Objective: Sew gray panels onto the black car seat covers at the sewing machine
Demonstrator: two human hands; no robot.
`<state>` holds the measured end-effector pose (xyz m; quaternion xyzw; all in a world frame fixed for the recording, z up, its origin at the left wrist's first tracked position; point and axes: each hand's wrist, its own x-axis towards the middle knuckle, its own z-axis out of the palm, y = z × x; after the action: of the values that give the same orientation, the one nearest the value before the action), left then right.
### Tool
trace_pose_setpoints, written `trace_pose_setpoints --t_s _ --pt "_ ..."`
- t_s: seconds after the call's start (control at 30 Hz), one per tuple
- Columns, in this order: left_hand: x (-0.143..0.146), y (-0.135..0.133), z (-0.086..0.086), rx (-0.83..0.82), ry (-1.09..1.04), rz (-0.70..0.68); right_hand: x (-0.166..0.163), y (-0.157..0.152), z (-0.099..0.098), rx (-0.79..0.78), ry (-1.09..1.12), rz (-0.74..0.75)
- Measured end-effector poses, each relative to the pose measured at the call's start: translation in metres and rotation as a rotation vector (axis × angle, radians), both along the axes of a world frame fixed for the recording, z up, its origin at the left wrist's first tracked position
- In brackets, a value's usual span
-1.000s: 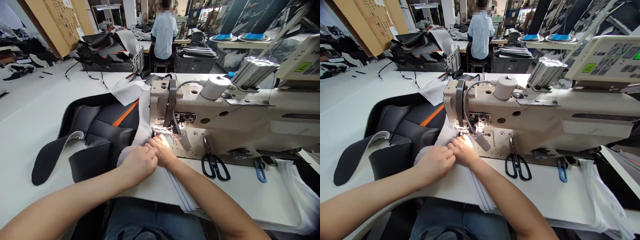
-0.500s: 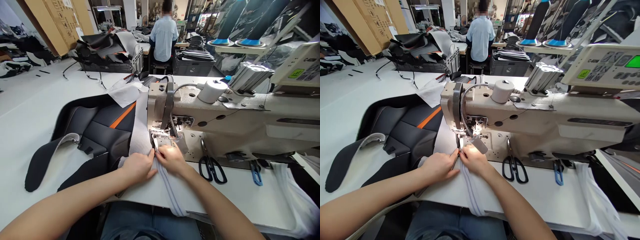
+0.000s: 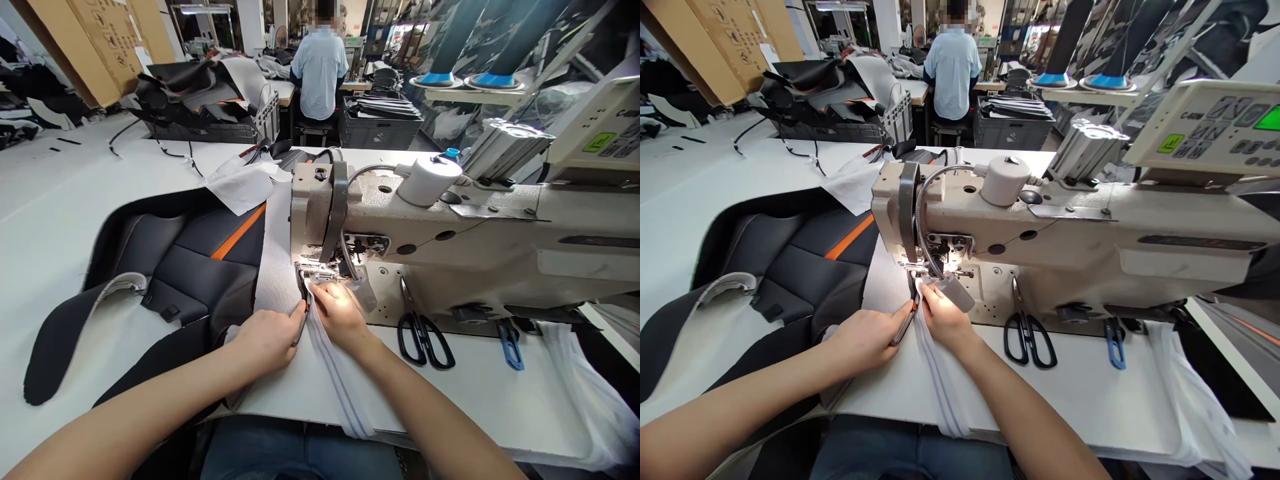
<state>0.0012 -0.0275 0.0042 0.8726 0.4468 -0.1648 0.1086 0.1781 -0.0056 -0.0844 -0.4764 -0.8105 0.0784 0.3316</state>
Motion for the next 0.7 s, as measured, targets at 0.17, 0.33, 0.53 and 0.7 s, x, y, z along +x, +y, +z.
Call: trace_pose_setpoints --t_s 0.17,0.33,0.53,0.7 --pt "0.009 0.006 0.001 0.012 0.032 0.051 -0.006 0.004 -0.001 0.079 -0.012 0.029" --pt "0.014 0.007 -0.010 0.083 0.066 0.064 -0.009 0.008 -0.008 0.101 0.010 -0.042" --pt "0.009 0.008 -0.017 0.089 0.008 0.039 -0.013 0.004 -0.009 0.076 0.055 -0.038" --pt "0.011 0.018 -0.017 0.077 -0.064 0.072 -0.010 0.010 -0.011 0.062 -0.010 0.028"
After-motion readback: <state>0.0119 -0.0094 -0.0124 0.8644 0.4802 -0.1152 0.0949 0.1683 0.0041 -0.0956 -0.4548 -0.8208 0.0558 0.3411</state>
